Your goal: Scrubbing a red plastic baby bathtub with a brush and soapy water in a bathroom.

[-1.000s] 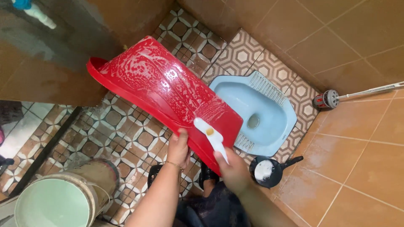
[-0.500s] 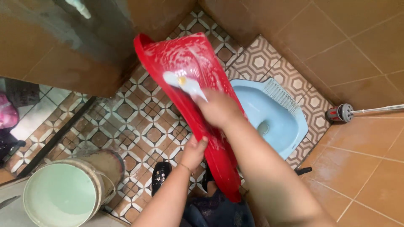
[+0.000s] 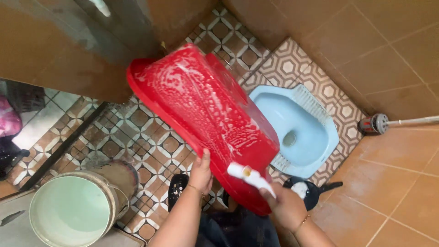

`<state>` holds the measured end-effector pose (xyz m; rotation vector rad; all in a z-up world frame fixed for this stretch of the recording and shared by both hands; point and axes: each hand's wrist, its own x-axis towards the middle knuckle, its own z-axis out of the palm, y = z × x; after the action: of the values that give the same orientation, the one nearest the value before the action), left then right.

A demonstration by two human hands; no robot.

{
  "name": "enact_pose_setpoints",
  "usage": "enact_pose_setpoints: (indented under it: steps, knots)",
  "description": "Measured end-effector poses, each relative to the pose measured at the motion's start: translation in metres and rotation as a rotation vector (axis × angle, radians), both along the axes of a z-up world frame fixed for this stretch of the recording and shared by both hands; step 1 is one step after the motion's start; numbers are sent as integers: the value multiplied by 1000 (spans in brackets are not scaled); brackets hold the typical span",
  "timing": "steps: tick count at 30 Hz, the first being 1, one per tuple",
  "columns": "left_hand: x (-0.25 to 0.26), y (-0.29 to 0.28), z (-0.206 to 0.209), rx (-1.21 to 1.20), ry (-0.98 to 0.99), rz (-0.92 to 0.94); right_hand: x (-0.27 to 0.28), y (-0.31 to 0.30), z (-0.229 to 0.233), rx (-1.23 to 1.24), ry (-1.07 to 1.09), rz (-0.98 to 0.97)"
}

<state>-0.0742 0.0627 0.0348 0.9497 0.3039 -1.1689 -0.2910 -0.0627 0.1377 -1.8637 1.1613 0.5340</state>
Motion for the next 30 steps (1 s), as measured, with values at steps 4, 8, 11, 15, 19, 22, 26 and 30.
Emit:
enact_pose_setpoints:
  steps: [4, 8, 11, 15, 19, 22, 26, 30]
  knots:
    - [2, -7, 17, 116, -43, 37, 4, 3, -34, -291, -10, -177]
    - [-3, -6, 11, 163, -74, 73, 26, 7, -22, -260, -258, -229]
    - [2, 15, 5, 325, -185, 102, 38, -12, -10, -384, -205, -55]
    - [3, 44, -13, 531, -492, 163, 56, -69, -16, -141, -64, -382]
    - [12, 61, -43, 588, -549, 257, 28, -86, -164, -100, -44, -82]
    - [33, 66, -66, 869, -628, 235, 61, -63, -164, -333, -406, 358]
    - [55, 82, -104, 994, -630, 261, 87, -54, -96, 205, -227, -233]
    - [63, 85, -95, 1025, -743, 167, 72, -111, -147, 115, 92, -235]
